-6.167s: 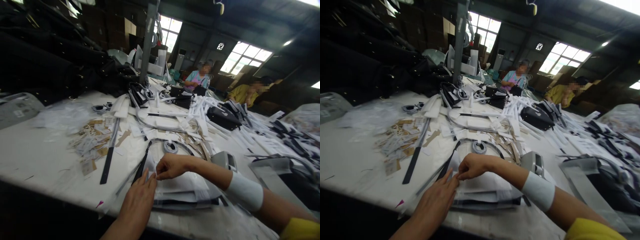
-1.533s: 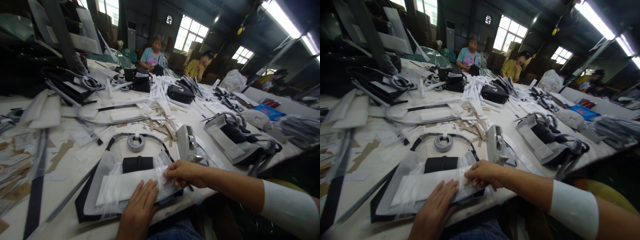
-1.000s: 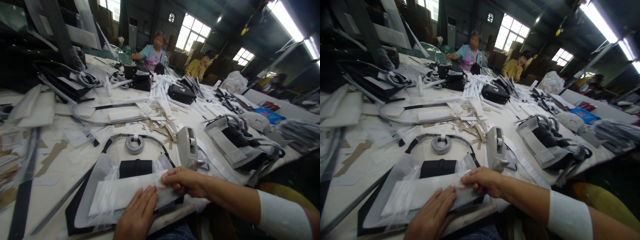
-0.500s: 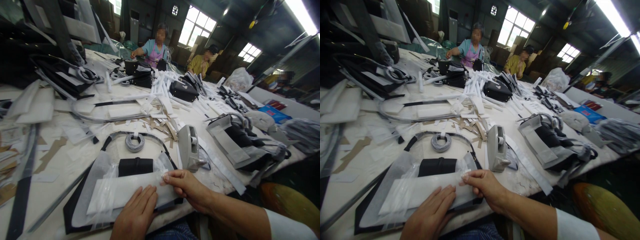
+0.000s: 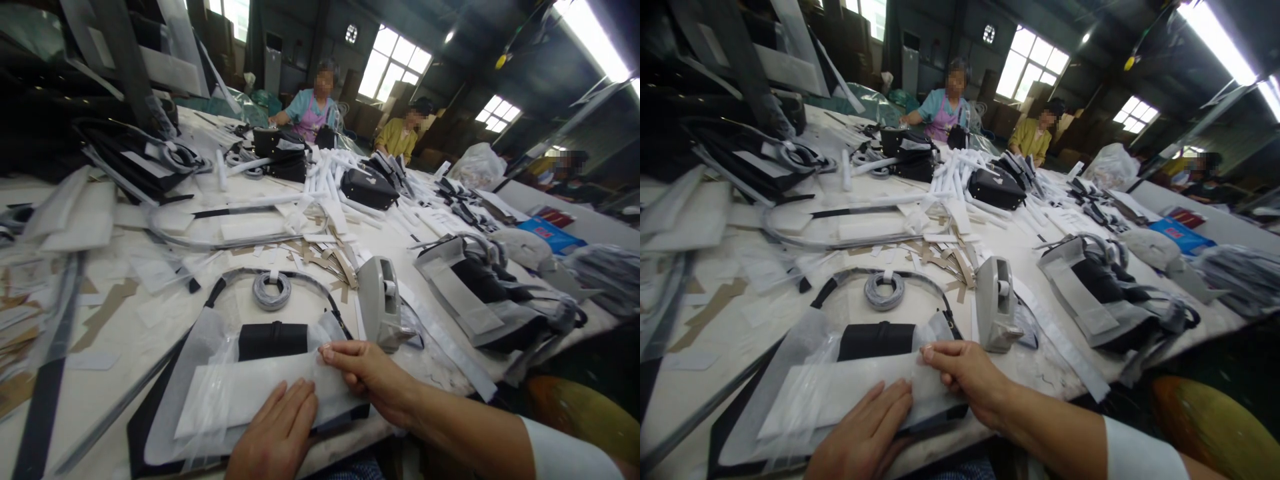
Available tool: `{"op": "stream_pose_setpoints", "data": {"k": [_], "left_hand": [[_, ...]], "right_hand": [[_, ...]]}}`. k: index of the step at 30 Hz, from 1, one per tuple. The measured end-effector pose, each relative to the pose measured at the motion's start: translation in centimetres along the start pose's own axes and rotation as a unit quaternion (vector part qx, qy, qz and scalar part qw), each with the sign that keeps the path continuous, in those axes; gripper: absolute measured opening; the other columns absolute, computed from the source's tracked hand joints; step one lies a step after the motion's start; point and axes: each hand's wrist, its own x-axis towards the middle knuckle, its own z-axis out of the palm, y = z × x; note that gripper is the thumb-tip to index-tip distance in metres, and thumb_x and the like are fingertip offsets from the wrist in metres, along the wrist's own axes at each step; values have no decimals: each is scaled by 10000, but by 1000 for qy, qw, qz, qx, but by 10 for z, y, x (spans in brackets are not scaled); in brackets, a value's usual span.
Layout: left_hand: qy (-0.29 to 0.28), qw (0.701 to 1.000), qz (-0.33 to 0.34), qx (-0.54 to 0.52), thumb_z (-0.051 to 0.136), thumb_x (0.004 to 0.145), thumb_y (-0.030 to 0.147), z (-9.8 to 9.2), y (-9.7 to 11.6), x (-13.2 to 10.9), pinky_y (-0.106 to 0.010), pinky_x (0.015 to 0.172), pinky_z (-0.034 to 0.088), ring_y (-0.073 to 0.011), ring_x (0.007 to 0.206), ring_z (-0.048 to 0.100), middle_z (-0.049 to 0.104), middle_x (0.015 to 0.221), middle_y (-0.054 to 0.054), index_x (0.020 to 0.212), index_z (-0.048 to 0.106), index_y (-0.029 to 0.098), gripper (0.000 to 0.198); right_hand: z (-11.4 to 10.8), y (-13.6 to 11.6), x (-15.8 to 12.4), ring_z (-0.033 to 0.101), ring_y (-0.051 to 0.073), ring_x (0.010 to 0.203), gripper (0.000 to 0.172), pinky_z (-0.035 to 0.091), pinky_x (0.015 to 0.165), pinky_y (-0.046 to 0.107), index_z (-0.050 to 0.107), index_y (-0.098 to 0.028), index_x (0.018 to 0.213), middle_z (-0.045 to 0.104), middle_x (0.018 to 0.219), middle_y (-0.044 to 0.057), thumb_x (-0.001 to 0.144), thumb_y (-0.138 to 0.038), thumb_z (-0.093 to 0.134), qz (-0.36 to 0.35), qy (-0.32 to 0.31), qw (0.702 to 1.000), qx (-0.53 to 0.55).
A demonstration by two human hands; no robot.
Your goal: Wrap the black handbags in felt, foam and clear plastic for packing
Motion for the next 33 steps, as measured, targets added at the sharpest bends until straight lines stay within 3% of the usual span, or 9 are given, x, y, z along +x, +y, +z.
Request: {"op": "stream_pose_setpoints", "data": {"k": [6, 13, 16, 19, 23, 25, 28, 31, 33], "left_hand": [[0, 1000, 10, 4, 361, 1013, 215, 2, -1, -2, -302, 1044, 487, -146, 1132, 647, 698, 1218, -21, 1178, 623, 182, 312], [-3, 1000, 12, 2, 351, 1011, 210, 0, -1, 1, -296, 1038, 494, -149, 1102, 663, 703, 1208, -26, 1166, 626, 181, 316], [-9, 1000, 10, 5, 328, 1021, 243, -1, -1, 1, -295, 1039, 491, -150, 1101, 663, 707, 1197, -31, 1160, 626, 179, 335], [-9, 1000, 17, 7, 332, 1012, 206, 0, -2, 0, -285, 1061, 465, -144, 1114, 657, 707, 1200, -29, 1165, 626, 176, 333], [-4, 1000, 25, 15, 332, 995, 159, 0, -3, -1, -279, 1062, 462, -137, 1115, 656, 703, 1210, -27, 1174, 621, 179, 341], [-8, 1000, 23, 19, 333, 1011, 205, 1, -3, 0, -282, 1042, 485, -142, 1106, 661, 706, 1204, -27, 1172, 621, 185, 331], [-12, 999, 23, 19, 298, 1034, 291, 0, -3, 1, -291, 1008, 517, -149, 1097, 666, 709, 1195, -25, 1184, 612, 188, 363], [-9, 1000, 24, 17, 258, 1041, 316, 0, -2, 2, -285, 986, 531, -148, 1088, 670, 714, 1183, -23, 1178, 607, 186, 397], [-4, 1000, 21, 18, 249, 1042, 310, 1, -2, 1, -281, 976, 535, -145, 1081, 672, 719, 1173, -17, 1164, 608, 189, 397]], "right_hand": [[1, 10, -1, 323, 42, 484, 396, 163, 472, 222, 769, -141, 964, 568, 614, -17, 741, -468, 790, -101, 47, 992, -56], [-7, -8, 8, 197, 6, 432, 293, 73, 411, 186, 736, -125, 833, 596, 709, -9, 713, -384, 801, 64, -62, 995, 51], [-4, -5, 9, 249, 18, 411, 313, 124, 396, 189, 749, -125, 773, 550, 586, -22, 760, -437, 764, -15, -2, 999, -36], [-1, 8, 6, 349, 50, 395, 387, 220, 402, 201, 777, -136, 771, 484, 462, -32, 815, -512, 698, -148, 73, 974, -155], [1, 20, 1, 390, 58, 371, 399, 247, 391, 212, 784, -143, 797, 565, 501, -10, 816, -529, 690, -190, 108, 961, -169], [1, 17, 0, 355, 37, 372, 378, 212, 385, 200, 777, -131, 785, 584, 528, -4, 807, -502, 710, -165, 103, 974, -118], [-3, 4, 1, 258, -3, 394, 296, 132, 376, 165, 762, -121, 827, 626, 647, 3, 765, -410, 766, -39, 15, 999, 10], [-8, -8, 8, 208, -13, 398, 292, 90, 368, 135, 738, -125, 897, 635, 702, -6, 704, -329, 816, 84, -64, 992, 75], [-9, -10, 13, 218, -13, 392, 308, 94, 361, 126, 728, -123, 903, 641, 695, -5, 685, -316, 831, 103, -61, 990, 71]]}}
